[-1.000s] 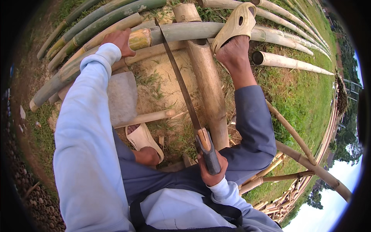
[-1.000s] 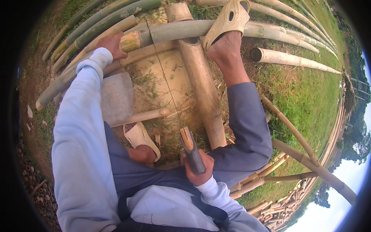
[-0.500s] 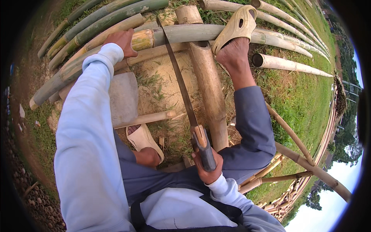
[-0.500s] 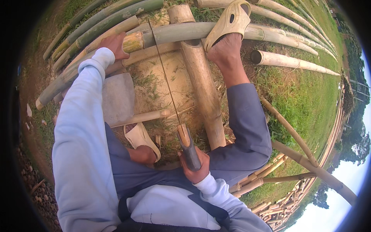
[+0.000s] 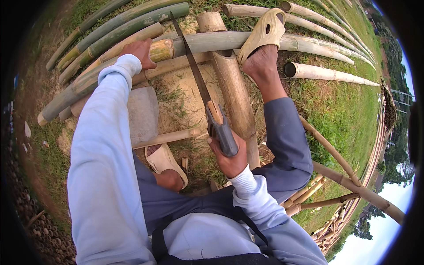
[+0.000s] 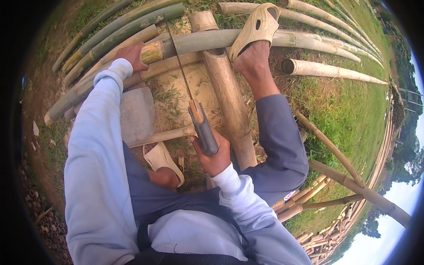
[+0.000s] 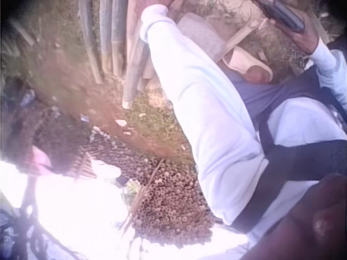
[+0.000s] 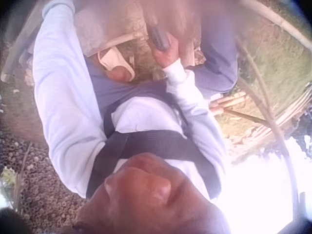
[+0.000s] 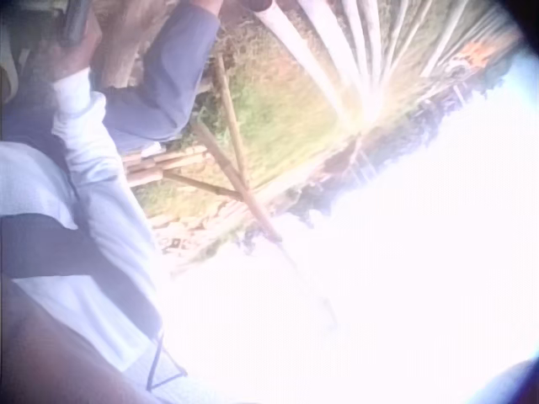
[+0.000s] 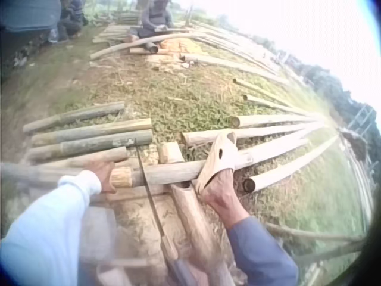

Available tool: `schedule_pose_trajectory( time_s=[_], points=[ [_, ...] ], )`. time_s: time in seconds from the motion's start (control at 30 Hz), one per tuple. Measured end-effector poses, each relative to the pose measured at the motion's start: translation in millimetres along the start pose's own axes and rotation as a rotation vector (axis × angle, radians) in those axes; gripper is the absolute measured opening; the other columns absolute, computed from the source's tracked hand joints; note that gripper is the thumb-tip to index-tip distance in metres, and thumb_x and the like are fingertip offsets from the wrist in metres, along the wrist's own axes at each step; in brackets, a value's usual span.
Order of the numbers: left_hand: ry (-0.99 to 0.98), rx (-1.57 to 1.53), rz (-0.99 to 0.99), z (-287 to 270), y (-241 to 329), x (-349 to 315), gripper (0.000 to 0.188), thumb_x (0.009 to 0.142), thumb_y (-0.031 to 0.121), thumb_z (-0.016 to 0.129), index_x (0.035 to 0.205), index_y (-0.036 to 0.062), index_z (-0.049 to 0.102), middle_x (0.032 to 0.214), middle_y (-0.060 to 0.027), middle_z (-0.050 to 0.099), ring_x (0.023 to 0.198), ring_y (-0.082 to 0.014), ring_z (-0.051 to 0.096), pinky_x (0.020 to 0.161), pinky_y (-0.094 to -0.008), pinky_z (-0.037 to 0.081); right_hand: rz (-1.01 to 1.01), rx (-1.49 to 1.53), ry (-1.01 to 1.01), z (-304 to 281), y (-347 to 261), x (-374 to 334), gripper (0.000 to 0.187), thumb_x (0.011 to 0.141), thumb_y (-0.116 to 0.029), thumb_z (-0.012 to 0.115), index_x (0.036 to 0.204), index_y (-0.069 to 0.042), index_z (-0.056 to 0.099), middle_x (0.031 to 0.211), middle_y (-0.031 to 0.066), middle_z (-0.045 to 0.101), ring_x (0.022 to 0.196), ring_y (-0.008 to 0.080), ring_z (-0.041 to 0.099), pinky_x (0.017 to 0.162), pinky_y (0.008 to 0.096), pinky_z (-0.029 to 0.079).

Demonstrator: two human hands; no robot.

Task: The person sits on the ground and uses a hand saw to cut bamboo poles into shorter sections. They hold the bamboo with one hand and saw with the other, then place the cut pieces aside.

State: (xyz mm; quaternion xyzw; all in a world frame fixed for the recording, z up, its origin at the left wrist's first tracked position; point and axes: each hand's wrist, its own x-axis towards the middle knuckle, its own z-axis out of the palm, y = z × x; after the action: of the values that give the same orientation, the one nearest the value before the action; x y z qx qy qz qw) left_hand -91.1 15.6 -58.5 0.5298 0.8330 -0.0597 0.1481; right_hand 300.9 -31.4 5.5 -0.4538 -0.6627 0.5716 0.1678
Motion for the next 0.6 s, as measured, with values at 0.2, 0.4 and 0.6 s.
schedule_pose_trajectory(
  time_s=[0.2, 0.4, 0.6],
  points=[
    [-0.037, 0.006, -0.003, 4, 5, -8, 0.069, 0.070, 0.041, 0.083, 0.123, 0.0036, 0.058, 0.107, -0.0221, 0.072, 0.102, -0.0413, 0.069, 0.090, -0.0497, 0.056, -0.012, -0.130, 0.034, -28, 12, -70, 0.026, 0.089, -0.001, 0.073, 0.114, 0.003, 0.068, 0.087, 0.0095, 0.069, 0.080, 0.0140, 0.065, 0.076, 0.0282, 0.051],
    [0.021, -0.046, 0.029, -5, 12, -8, 0.065, 0.073, 0.042, 0.084, 0.118, 0.0013, 0.062, 0.109, -0.0196, 0.074, 0.101, -0.0377, 0.071, 0.093, -0.0459, 0.057, -0.087, -0.027, -0.011, 30, 12, 94, 0.013, 0.092, -0.005, 0.073, 0.096, 0.003, 0.065, 0.079, 0.0034, 0.063, 0.073, 0.0103, 0.055, 0.068, 0.0286, 0.047],
    [0.004, -0.025, 0.034, -6, 1, -15, 0.063, 0.072, 0.041, 0.084, 0.117, 0.0016, 0.064, 0.108, -0.0193, 0.075, 0.101, -0.0367, 0.072, 0.092, -0.0450, 0.057, 0.019, -0.045, -0.005, -17, 2, -34, 0.015, 0.091, 0.000, 0.073, 0.104, 0.002, 0.066, 0.080, 0.0013, 0.062, 0.074, 0.0083, 0.055, 0.070, 0.0261, 0.048]
  ],
)
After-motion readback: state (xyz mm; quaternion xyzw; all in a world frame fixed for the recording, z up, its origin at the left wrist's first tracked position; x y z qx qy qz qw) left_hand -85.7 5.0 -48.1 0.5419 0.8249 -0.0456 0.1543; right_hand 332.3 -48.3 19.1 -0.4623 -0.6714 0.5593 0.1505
